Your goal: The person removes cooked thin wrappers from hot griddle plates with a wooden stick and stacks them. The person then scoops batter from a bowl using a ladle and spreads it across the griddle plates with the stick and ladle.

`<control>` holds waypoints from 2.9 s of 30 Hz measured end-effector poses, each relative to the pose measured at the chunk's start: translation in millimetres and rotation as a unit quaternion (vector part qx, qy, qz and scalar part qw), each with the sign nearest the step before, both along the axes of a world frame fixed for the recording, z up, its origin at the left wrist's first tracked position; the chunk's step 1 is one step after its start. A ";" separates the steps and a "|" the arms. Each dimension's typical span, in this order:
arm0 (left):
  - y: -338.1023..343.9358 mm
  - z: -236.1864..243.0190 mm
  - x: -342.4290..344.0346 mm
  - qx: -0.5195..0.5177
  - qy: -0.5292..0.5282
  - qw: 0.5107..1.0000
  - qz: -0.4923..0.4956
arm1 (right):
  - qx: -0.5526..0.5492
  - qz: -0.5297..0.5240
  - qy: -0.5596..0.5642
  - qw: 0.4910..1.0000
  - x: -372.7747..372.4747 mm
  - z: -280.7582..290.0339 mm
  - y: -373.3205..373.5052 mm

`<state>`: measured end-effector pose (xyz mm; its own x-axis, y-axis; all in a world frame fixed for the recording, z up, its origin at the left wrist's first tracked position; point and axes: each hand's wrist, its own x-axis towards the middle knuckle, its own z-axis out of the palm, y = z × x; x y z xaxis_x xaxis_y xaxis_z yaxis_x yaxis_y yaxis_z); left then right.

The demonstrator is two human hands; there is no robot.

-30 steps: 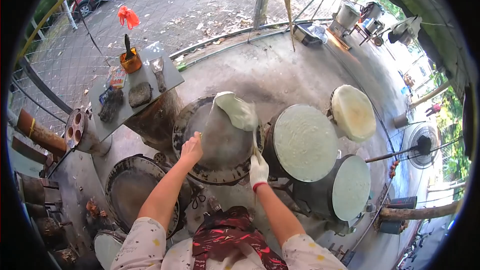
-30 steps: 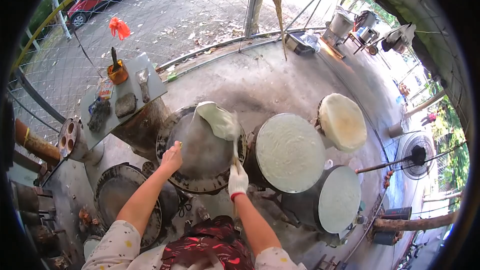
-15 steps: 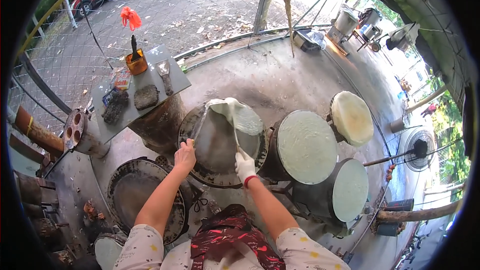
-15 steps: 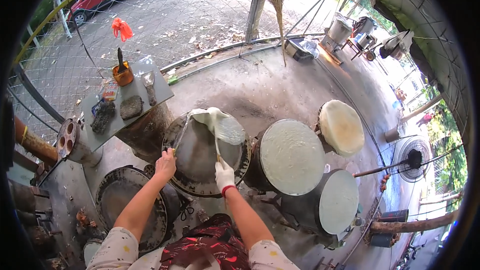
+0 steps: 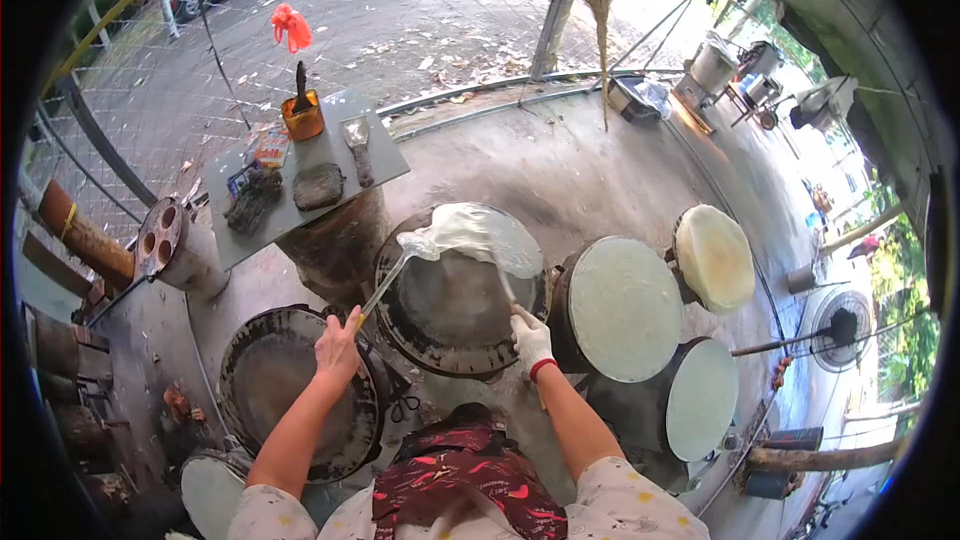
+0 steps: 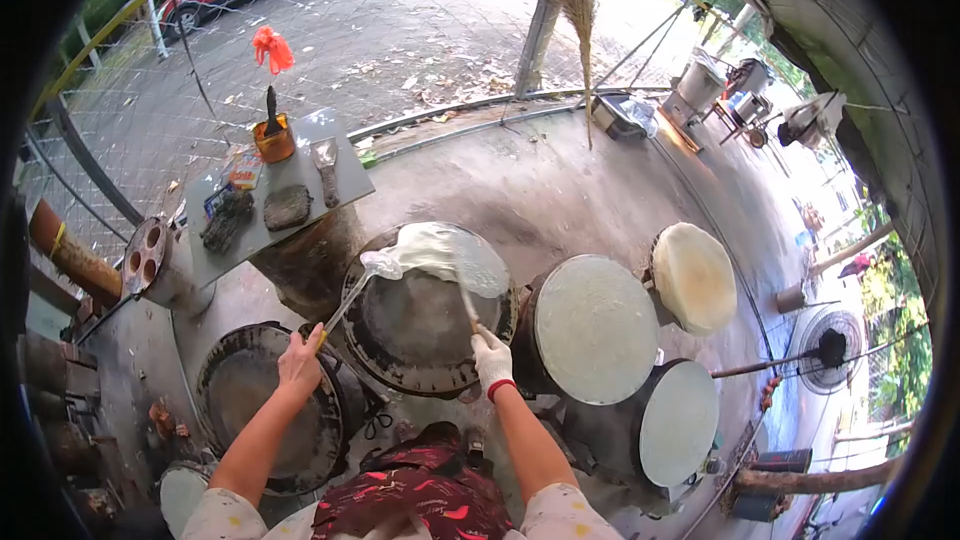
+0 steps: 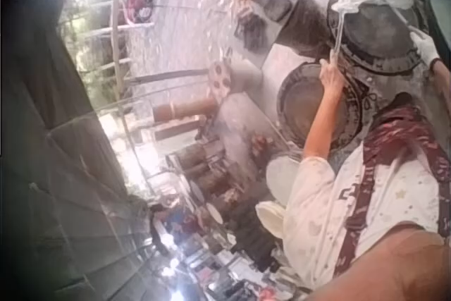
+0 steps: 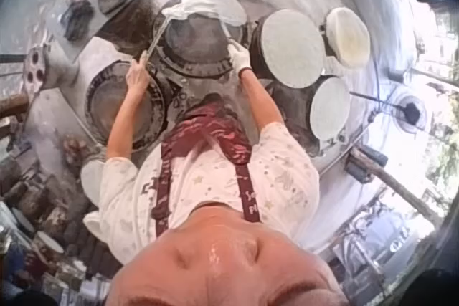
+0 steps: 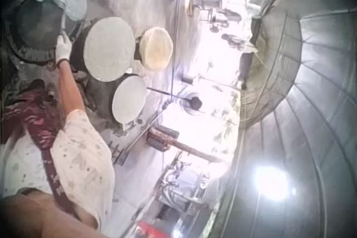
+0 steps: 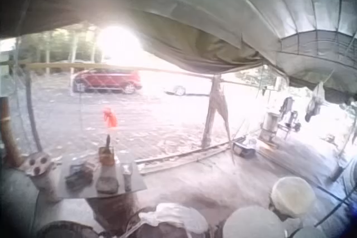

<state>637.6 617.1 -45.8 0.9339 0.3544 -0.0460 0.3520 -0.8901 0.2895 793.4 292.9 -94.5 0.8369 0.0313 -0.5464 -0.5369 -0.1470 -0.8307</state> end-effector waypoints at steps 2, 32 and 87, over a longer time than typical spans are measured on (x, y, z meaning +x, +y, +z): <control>-9.3 5.4 -5.7 0.003 -0.009 1.000 -0.006 | -0.032 -0.005 -0.144 0.989 9.5 -27.3 8.8; -119.6 96.2 -38.0 -0.786 -0.228 0.549 0.168 | 0.032 0.430 -0.037 0.901 91.3 9.1 -20.4; -251.2 21.3 -170.8 -0.192 -0.028 0.969 0.150 | 0.088 0.384 0.098 0.914 -5.7 27.6 -103.7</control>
<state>466.9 365.9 -24.5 0.7963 0.5774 -0.1806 0.5528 -0.5730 0.6051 787.7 189.3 -66.9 0.4168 0.6703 -0.6139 -0.4725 -0.4172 -0.7763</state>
